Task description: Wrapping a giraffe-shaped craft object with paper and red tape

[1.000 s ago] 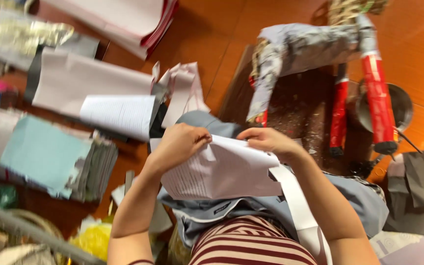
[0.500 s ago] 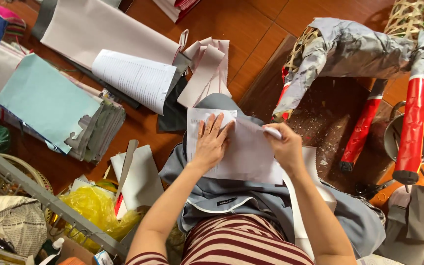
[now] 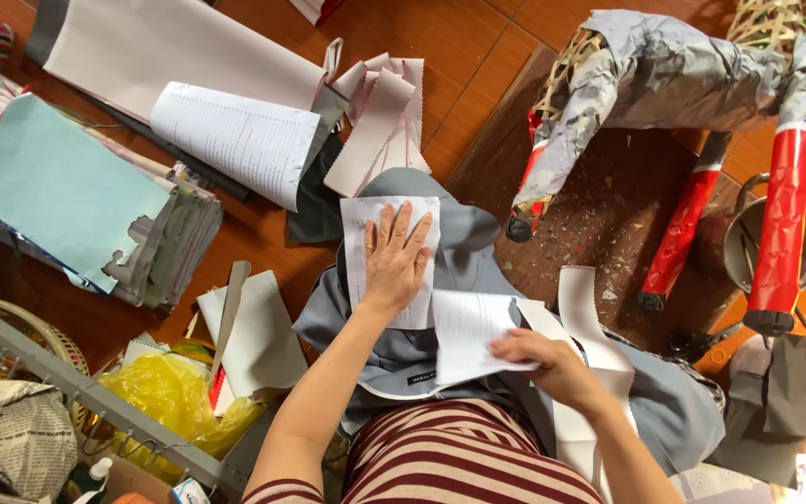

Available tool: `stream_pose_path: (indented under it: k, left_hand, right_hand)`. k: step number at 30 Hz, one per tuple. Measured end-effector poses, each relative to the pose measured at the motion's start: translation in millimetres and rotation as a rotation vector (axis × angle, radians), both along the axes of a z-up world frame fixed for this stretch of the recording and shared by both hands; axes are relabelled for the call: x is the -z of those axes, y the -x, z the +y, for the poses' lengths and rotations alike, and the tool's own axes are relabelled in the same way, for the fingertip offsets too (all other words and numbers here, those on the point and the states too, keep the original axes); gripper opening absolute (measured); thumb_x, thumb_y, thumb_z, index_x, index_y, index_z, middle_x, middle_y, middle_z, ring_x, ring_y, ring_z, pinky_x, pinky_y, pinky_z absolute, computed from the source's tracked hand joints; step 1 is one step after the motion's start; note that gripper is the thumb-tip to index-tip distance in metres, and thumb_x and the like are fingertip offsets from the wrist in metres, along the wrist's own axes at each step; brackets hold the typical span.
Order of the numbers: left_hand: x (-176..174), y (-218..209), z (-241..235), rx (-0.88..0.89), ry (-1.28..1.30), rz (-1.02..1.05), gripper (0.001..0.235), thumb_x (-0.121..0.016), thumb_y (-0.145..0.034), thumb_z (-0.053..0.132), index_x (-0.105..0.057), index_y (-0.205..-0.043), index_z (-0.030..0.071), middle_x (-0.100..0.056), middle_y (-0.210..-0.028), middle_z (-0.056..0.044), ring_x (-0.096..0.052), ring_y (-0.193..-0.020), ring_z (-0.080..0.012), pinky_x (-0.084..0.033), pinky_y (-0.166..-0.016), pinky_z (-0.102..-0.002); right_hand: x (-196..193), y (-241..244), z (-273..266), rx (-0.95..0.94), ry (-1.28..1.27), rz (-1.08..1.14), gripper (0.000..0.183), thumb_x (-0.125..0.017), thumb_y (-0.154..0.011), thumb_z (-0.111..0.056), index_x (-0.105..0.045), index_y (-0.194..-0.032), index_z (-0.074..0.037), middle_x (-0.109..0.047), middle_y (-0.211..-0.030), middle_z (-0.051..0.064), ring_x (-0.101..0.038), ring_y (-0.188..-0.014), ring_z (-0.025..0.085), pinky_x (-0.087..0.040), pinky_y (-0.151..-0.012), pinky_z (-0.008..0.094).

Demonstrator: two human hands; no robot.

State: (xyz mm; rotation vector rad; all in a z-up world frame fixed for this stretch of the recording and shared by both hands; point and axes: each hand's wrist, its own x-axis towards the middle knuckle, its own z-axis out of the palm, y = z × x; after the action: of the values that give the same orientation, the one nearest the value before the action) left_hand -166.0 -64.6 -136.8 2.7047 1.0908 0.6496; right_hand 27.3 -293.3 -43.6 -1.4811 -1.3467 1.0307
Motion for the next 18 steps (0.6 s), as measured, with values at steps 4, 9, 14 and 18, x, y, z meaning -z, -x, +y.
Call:
stream_pose_path:
  k: [4, 9, 14, 18]
  left_hand:
    - [2.2, 0.3, 0.7, -0.011, 0.015, -0.016, 0.051, -0.032, -0.101, 0.051, -0.050, -0.143, 0.028, -0.040, -0.154, -0.007, -0.026, -0.146, -0.0310, -0.004, -0.117, -0.051]
    - [-33.9, -13.9, -12.2, -0.107, 0.166, 0.067, 0.075, -0.062, -0.081, 0.049, -0.045, -0.140, 0.005, -0.037, -0.151, -0.016, -0.028, -0.142, -0.0407, -0.025, -0.110, -0.063]
    - [-33.3, 9.8, 17.7, -0.065, 0.213, -0.152, 0.052, -0.053, -0.073, -0.002, -0.053, -0.125, -0.006, -0.057, -0.125, -0.025, -0.051, -0.121, -0.0409, -0.037, -0.112, -0.046]
    - [-56.4, 111.6, 82.0, -0.438, 0.446, -0.280, 0.030, -0.062, -0.081, 0.015, -0.073, -0.109, 0.019, -0.072, -0.103, -0.006, -0.066, -0.098, -0.0250, -0.049, -0.091, -0.036]
  right_hand:
    - [-2.7, -64.1, -48.8, 0.236, 0.330, 0.071, 0.030, -0.068, -0.060, 0.012, -0.079, -0.084, -0.002, -0.081, -0.085, 0.015, -0.074, -0.081, 0.029, -0.055, -0.079, 0.049]
    - [-5.6, -98.3, -71.4, 1.044, 0.041, 0.346, 0.025, -0.068, -0.082, 0.001, -0.053, -0.092, -0.016, -0.055, -0.075, 0.003, -0.053, -0.062, 0.013, -0.046, -0.051, 0.027]
    - [-3.8, -94.9, -50.7, 1.137, -0.068, 0.294, 0.014, -0.070, -0.094, -0.011, -0.057, -0.098, -0.015, -0.064, -0.082, 0.003, -0.058, -0.064, 0.008, -0.047, -0.058, 0.022]
    - [-12.8, -80.8, -25.0, 1.230, 0.044, 0.173, 0.013, -0.071, -0.093, -0.016, -0.060, -0.101, -0.015, -0.053, -0.074, -0.002, -0.045, -0.060, 0.006, -0.036, -0.048, 0.022]
